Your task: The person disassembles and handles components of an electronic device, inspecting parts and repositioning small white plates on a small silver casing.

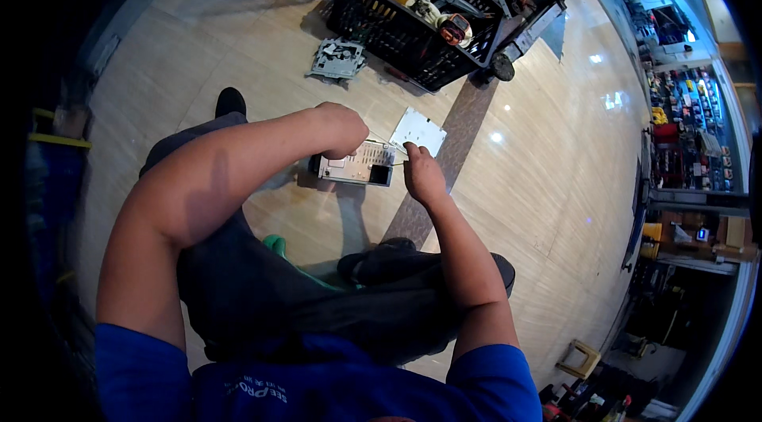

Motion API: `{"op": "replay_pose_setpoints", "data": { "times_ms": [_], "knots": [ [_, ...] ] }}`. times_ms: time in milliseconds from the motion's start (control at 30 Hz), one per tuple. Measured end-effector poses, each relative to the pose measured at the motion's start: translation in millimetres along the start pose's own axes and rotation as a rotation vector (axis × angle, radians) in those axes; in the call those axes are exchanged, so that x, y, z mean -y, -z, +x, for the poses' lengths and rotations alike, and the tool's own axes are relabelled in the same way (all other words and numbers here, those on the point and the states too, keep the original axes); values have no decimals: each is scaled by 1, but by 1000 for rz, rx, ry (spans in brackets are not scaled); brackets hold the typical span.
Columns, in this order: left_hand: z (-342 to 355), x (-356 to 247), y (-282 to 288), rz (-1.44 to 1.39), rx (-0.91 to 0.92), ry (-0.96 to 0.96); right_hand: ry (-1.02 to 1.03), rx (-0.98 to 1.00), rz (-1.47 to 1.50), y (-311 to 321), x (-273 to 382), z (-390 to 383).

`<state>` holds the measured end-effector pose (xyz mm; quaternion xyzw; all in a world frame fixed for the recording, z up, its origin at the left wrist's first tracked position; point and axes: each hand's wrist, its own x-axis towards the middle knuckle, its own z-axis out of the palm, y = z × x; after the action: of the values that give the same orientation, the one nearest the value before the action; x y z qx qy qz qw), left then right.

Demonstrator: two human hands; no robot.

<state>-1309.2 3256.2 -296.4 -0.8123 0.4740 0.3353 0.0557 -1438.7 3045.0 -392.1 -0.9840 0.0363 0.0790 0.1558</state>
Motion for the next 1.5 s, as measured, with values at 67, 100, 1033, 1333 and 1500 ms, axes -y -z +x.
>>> {"op": "replay_pose_setpoints", "data": {
  "times_ms": [67, 100, 1033, 1333, 1500],
  "knots": [
    [0, 0, 0, 2, -23, -1, 38, -12, 17, -2, -2, 0],
    [1, 0, 0, -2, -19, -2, 41, -24, 31, -3, -3, 1],
    [1, 0, 0, 6, -3, 7, 49, -9, 7, 0, 0, -1],
    [-2, -2, 1, 16, 16, 13, -153, 115, -57, 7, 9, 3],
    [1, -4, 1, 28, 15, 8, -16, 39, -37, 6, 4, -3]
  ]
}}
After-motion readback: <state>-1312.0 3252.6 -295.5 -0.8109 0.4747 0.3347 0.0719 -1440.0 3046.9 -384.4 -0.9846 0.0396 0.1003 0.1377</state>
